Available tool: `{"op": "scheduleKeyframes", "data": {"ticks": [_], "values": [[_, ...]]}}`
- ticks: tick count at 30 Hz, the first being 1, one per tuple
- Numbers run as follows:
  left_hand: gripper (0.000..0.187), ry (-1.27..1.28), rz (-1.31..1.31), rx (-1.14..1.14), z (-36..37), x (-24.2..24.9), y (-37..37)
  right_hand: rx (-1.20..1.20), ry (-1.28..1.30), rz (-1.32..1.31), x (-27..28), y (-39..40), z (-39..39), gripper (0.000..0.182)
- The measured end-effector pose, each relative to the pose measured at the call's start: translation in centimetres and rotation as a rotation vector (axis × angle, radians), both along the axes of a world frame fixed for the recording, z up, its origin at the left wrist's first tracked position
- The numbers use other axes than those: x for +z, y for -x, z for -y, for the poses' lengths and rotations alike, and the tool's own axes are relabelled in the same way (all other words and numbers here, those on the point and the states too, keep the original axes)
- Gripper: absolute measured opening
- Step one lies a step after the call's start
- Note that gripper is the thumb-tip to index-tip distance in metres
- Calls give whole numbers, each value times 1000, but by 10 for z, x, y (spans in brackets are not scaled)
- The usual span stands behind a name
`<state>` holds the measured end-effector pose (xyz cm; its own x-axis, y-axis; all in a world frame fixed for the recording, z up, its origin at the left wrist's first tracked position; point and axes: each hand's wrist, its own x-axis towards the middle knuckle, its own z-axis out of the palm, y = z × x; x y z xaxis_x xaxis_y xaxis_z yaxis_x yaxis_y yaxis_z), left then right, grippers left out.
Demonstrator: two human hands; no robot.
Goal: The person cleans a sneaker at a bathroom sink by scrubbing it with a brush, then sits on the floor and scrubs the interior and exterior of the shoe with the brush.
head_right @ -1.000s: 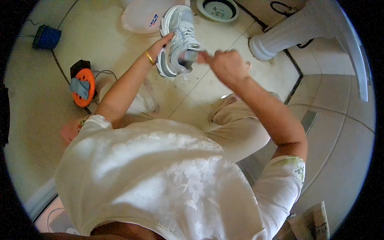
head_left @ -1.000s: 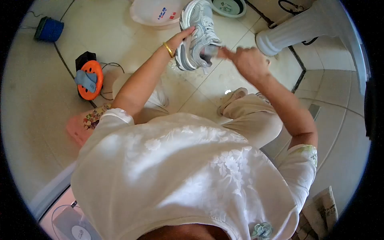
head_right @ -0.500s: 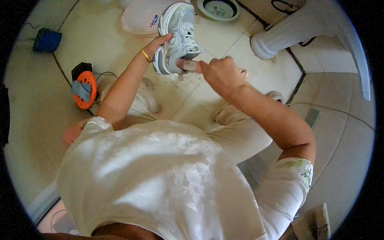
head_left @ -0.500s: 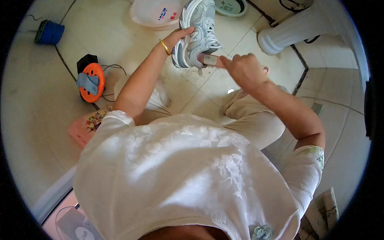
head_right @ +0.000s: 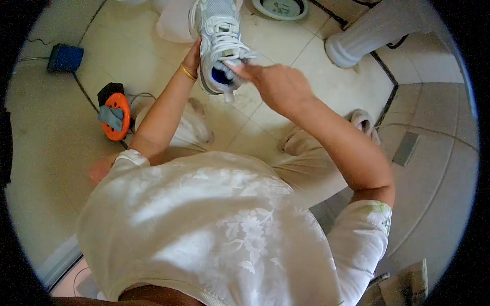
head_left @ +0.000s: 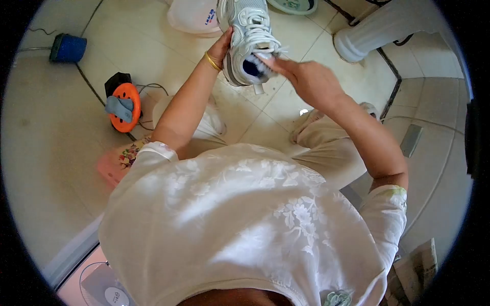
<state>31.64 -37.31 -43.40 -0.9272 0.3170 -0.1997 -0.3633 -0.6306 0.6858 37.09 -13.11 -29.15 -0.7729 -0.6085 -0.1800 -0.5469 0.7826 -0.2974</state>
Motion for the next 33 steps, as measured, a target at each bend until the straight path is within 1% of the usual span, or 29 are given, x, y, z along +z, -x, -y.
{"op": "scheduleKeyframes", "data": {"ticks": [2,3,6,7,10,12,13,15,16,17,20,21,24,25,27,28,29,32,33], "values": [[59,52,-28,-18,10,-6,1,-14,226,240,-16,-9,-9,28],[63,70,-38,-41,16,-14,6,45,268,215,-23,-10,-19,25],[64,110,-140,-127,20,-13,9,205,-185,33,-7,6,-33,24],[64,157,-142,-112,17,-12,10,198,-383,-70,-4,11,-32,25],[61,197,-125,-76,8,5,9,101,-360,-135,3,9,-27,27],[59,264,-136,0,1,10,4,31,179,157,-29,13,-26,27],[58,299,-142,39,-1,11,4,-4,449,302,-35,15,-23,28],[57,374,-172,76,4,1,9,-299,400,729,-29,-3,-12,32],[56,413,-184,92,1,7,6,-450,366,942,-25,-13,-9,35],[56,420,-234,148,-4,14,-1,-267,312,778,-40,-17,-13,33],[56,478,-279,170,-11,6,0,-8,-177,97,-52,-19,-25,34],[55,486,-253,168,-10,8,-1,-60,-286,31,-54,-14,-24,36],[51,169,-69,116,-6,-2,11,-153,-216,-27,-46,-10,-21,35],[48,224,-67,114,-3,-1,12,-151,-73,21,-47,-13,-17,35],[49,256,-90,107,0,-9,16,-172,218,196,-56,-19,-16,34],[49,275,-93,101,-2,-1,14,-183,366,294,-63,-22,-15,34],[50,363,-160,116,-1,6,5,-162,443,322,-76,-24,-17,33],[49,403,-210,51,-12,11,-5,3,-159,138,-52,-19,-26,34],[49,368,-141,47,-14,-1,-4,55,-248,-49,-52,-12,-31,37]]}}
